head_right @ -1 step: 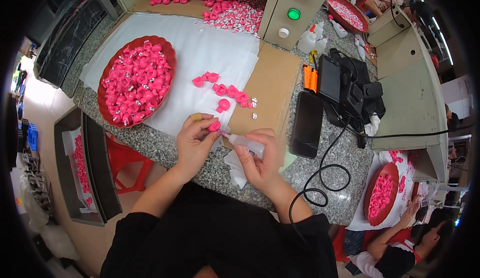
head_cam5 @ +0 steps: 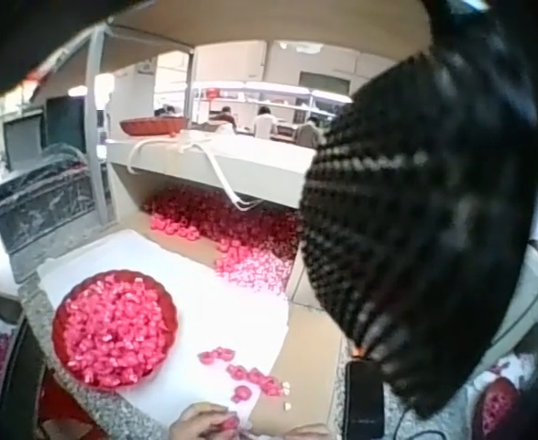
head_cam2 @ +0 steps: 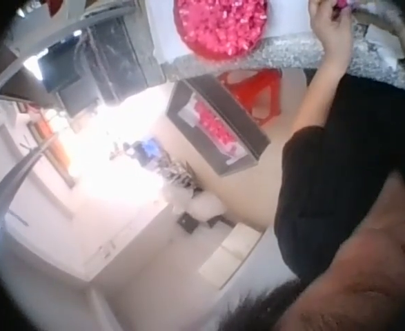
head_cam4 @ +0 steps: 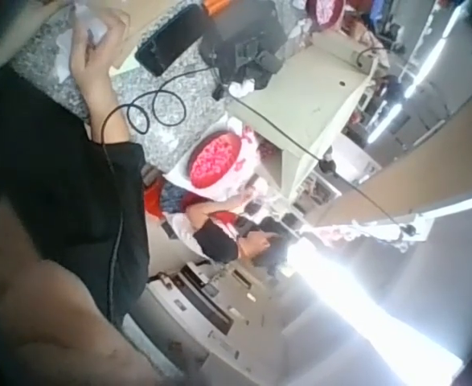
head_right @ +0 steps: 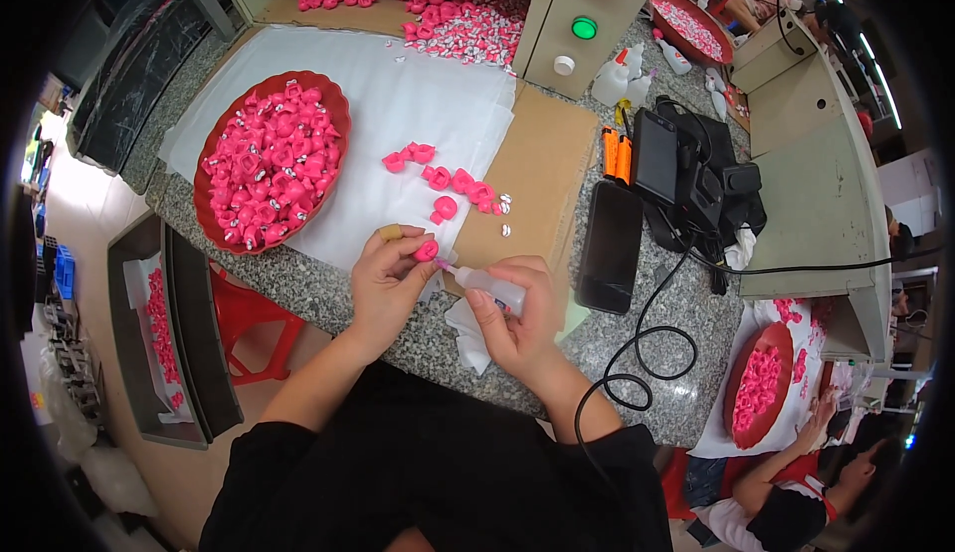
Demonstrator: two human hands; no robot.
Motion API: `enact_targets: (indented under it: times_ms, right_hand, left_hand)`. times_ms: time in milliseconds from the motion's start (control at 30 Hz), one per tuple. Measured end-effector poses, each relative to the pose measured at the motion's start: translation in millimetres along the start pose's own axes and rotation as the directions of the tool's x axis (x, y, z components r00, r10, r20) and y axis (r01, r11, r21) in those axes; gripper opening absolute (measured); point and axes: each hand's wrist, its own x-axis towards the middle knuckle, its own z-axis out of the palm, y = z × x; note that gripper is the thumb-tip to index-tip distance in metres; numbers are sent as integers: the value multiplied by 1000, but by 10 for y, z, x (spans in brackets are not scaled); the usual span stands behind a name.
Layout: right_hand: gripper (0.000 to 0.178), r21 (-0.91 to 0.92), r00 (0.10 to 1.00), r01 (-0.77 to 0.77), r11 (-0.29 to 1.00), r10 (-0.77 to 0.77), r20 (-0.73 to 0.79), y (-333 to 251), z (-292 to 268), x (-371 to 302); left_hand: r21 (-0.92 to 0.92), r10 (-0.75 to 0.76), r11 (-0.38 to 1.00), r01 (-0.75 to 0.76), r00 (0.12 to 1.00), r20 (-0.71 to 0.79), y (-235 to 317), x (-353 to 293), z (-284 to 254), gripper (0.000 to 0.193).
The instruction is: The person applies glue from a bottle onto plastic toy pieces, attaches small decorative components to them by hand, and retrieves additional parts from a heating chamber.
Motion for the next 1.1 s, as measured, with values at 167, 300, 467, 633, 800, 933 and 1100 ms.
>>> enact_targets:
  times_ms: [167, 300, 467, 633, 800, 933, 1100]
  right_hand:
    - [24, -34, 1000, 12, 999, -13, -27, -63, -16, 16]
    - [25, -54, 999, 33, 998, -33, 3, -31, -17, 19]
    - [24, -37, 1000, 8, 999, -8, -5, -29, -20, 11]
    - [24, -4, 998, -61, 998, 61, -12, -13, -30, -9]
    - [23, 32, 992, -123, 992, 124, -24, -6, -37, -17]
    - [23, 92, 988, -152, 984, 155, -29, -13, -31, -14]
    - [22, 119, 985, -165, 979, 169, -28, -5, -40, -15]
  left_hand:
    - [4, -5, 1000, 5, 1000, -8, 30, -4, 17, 22]
    - [12, -10, 1000, 11, 1000, -18, 11, 0, 11, 22]
    - [23, 4, 1000, -4, 1000, -10, 17, 3, 7, 22]
    - [-11, -34, 999, 34, 999, 8, 34, -1, -3, 21]
    - [-48, -56, 997, 59, 996, 69, 26, 11, -41, 22]
    - [-54, -51, 997, 58, 991, 123, 37, 38, -97, 24]
    - [77, -94, 994, 74, 946, 310, 119, 101, -191, 28]
